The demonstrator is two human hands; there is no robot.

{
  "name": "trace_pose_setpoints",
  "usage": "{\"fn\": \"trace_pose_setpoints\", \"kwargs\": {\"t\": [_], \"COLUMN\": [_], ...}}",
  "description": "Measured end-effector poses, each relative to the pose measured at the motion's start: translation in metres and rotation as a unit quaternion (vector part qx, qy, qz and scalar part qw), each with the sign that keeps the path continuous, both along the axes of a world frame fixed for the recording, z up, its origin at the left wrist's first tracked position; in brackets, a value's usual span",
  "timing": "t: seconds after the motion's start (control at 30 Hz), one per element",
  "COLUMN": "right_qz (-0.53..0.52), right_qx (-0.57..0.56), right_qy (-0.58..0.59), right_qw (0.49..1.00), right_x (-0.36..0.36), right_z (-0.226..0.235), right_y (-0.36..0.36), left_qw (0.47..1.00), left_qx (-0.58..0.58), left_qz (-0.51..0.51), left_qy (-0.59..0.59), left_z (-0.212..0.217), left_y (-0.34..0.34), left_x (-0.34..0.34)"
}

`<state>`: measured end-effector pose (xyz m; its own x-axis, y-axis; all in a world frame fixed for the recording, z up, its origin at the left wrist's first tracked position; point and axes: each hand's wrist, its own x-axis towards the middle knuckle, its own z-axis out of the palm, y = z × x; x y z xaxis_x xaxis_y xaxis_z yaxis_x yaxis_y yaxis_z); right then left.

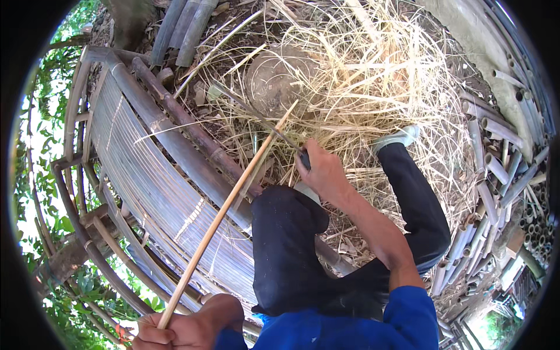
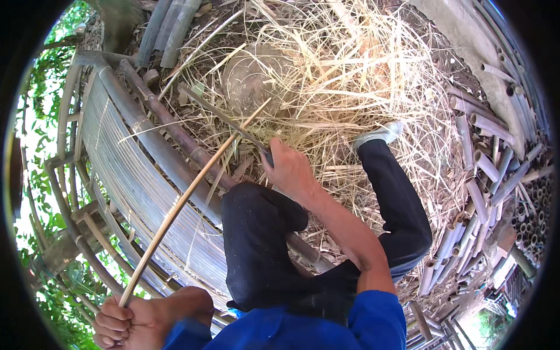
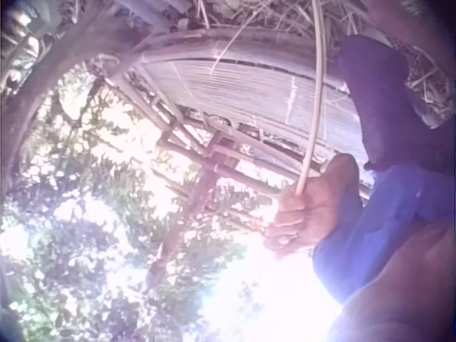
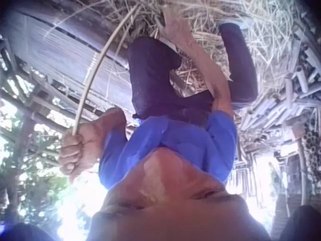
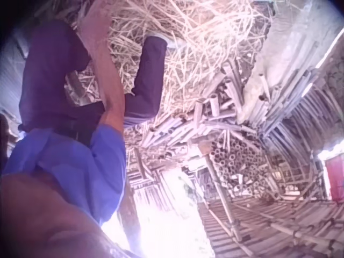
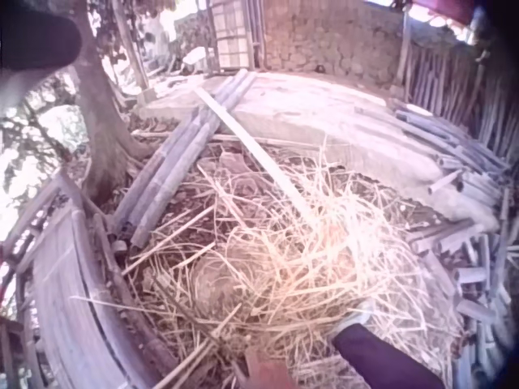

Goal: The person strips thin layers from a bamboo pole using a large knife while sitting in an outdoor workshop area.

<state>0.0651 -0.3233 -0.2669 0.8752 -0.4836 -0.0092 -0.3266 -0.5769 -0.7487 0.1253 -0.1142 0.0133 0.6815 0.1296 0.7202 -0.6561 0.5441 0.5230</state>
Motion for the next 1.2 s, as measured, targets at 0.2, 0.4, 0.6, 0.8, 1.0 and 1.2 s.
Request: {"fn": "trace_pose_setpoints", "kwargs": {"t": [0.2, 0.4, 0.6, 0.8, 1.0, 1.2], "right_qz": [-0.01, 0.02, -0.049, -0.044, -0.02, 0.047], "right_qx": [-0.007, -0.017, 0.031, 0.031, 0.094, 0.045], "right_qy": [0.058, -0.025, 0.132, 0.101, 0.055, -0.118], "right_qw": [0.998, 0.999, 0.99, 0.993, 0.994, 0.991], "right_x": [0.004, 0.014, 0.024, 0.02, 0.006, -0.007], "right_z": [-0.021, -0.028, -0.121, -0.1, 0.012, 0.071], "right_y": [-0.016, -0.013, -0.068, -0.055, 0.001, 0.034], "left_qw": [1.0, 1.0, 0.999, 0.98, 0.996, 0.997], "left_qx": [-0.011, -0.009, -0.013, -0.193, -0.056, -0.061], "left_qz": [0.016, 0.008, -0.029, -0.056, -0.035, -0.038], "left_qy": [0.0, -0.002, 0.001, -0.005, -0.06, -0.042], "left_z": [0.005, 0.006, -0.001, 0.007, -0.002, -0.002], "left_y": [-0.006, 0.011, 0.005, -0.011, -0.012, -0.015], "left_x": [0.0, 0.006, 0.01, 0.007, 0.003, -0.006]}}
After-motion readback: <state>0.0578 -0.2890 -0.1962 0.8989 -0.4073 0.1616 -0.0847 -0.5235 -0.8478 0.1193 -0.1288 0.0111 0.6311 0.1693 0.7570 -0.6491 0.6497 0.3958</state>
